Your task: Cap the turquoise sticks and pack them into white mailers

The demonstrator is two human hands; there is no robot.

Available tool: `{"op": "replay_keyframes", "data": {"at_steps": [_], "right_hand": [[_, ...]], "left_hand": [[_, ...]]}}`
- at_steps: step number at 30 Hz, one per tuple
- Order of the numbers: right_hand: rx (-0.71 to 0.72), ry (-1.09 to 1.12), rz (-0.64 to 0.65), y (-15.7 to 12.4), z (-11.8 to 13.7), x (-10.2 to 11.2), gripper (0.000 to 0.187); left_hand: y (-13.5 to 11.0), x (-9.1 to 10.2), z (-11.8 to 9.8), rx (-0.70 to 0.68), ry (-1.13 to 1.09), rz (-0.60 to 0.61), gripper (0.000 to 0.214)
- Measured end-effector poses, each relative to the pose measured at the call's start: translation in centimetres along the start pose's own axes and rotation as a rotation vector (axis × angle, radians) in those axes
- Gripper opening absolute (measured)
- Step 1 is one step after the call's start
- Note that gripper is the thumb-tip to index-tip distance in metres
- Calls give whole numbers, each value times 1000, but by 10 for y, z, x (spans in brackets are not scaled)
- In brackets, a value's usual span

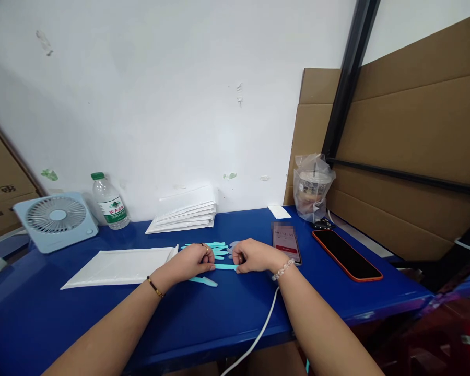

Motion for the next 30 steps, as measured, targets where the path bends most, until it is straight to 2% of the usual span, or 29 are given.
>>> {"op": "replay_keyframes", "data": {"at_steps": [4, 9, 11, 14, 16, 18, 20, 22, 24, 27, 30], "right_hand": [[-57, 42, -2, -1, 2, 4, 13], [-59, 118, -183, 2, 3, 8, 17], [-71, 97, -204, 4, -1, 8, 14], [-118, 85, -198, 5, -10, 10, 9], [-151, 80, -236, 3, -15, 14, 14], [-144, 55, -320, 1, -14, 18, 19], [-92, 41, -386, 0, -7, 20, 17], [-16, 71, -369, 0, 4, 17, 18], [56, 117, -271, 2, 14, 10, 22], [112, 166, -88, 6, 23, -2, 27], [96, 217, -70, 8, 22, -4, 24]], "left_hand": [[-2, 6, 1, 16, 6, -8, 21], [-3, 18, 9, 48, 74, -130, 18], [-3, 20, 14, 66, 110, -141, 16], [-5, 23, 25, 102, 152, -123, 13], [-10, 27, 30, 136, 127, -124, 16], [-16, 32, 32, 132, 58, -102, 30], [-21, 33, 28, 90, -8, 0, 42], [-25, 28, 21, 56, -50, 148, 36], [-24, 22, 14, 38, -66, 220, 24], [-18, 15, 5, 5, -54, 140, 17], [-13, 14, 3, 0, -55, 40, 16]]}}
Point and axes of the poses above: each hand's wrist, its own y-axis towards the middle knuckle, its own x-axis out of the back of the hand, z = x × y, the point moved 3 cm from there along y, towards the middle knuckle, and after that the axes turned 4 degrees about -x, right-handed, at the moved point
